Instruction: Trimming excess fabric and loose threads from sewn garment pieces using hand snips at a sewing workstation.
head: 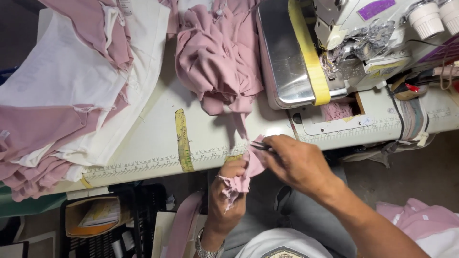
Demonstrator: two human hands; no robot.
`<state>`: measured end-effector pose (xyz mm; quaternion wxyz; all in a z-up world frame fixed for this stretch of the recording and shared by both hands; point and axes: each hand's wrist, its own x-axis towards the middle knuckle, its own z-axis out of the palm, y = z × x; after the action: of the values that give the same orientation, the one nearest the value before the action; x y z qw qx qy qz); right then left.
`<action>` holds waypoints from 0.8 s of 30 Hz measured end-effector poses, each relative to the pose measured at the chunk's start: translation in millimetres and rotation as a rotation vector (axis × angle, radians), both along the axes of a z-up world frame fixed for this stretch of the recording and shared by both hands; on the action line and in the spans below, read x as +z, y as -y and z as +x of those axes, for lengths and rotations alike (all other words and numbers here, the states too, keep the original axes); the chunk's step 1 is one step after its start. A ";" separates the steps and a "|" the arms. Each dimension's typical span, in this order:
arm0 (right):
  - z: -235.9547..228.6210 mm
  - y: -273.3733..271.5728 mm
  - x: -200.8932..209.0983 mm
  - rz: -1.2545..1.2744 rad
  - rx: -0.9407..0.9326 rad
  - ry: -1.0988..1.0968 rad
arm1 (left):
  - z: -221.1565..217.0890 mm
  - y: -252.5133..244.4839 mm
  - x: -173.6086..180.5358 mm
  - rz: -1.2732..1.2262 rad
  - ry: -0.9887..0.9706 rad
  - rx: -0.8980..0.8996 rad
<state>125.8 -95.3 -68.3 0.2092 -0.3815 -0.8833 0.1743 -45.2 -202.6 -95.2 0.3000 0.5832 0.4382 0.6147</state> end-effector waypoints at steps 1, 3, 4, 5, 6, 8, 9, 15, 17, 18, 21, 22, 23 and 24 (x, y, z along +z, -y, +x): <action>-2.0 1.4 -3.8 -0.001 0.006 -0.001 | 1.2 1.5 1.7 -0.001 -0.001 0.006; -6.4 5.5 -12.1 0.061 0.055 -0.069 | 3.0 5.3 5.2 -0.036 -0.026 -0.022; -7.2 8.0 -8.5 0.057 0.059 -0.073 | 2.8 7.7 3.2 -0.040 -0.030 -0.017; -7.4 9.4 -4.5 0.100 0.094 -0.121 | 2.7 8.3 1.2 -0.046 -0.019 -0.003; -7.7 10.9 -0.3 0.143 0.130 -0.168 | 2.5 8.9 -0.7 -0.053 -0.008 0.012; -6.2 13.1 6.5 0.135 0.169 -0.184 | 2.5 5.9 -6.3 -0.139 -0.111 0.130; -5.1 14.5 10.0 0.124 0.213 -0.196 | 3.4 5.4 -9.5 -0.228 -0.210 0.251; -7.2 21.5 8.0 0.053 0.290 -0.253 | 1.3 -7.8 2.0 -0.118 -0.243 0.228; 5.8 12.1 10.7 0.047 0.264 -0.245 | -3.3 3.9 -8.9 -0.121 -0.201 0.227; 11.9 8.0 11.2 0.040 0.233 -0.238 | -5.8 10.7 -14.9 -0.127 -0.159 0.220; 10.7 -1.2 18.5 0.021 0.143 0.009 | -10.6 25.0 -12.6 -0.085 -0.192 0.265; 4.4 -2.5 10.3 0.019 0.155 0.010 | -11.6 29.2 -9.4 -0.088 -0.191 0.277; -2.0 -4.1 2.5 0.026 0.172 0.112 | -13.0 32.4 -5.7 -0.131 -0.157 0.231; -8.3 -5.8 -5.1 0.034 0.187 0.215 | -14.3 35.4 -1.8 -0.173 -0.122 0.184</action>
<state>117.5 -89.6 -73.4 0.1027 -0.3102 -0.9352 0.1364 -59.4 -238.0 -97.0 0.2642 0.5487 0.5588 0.5630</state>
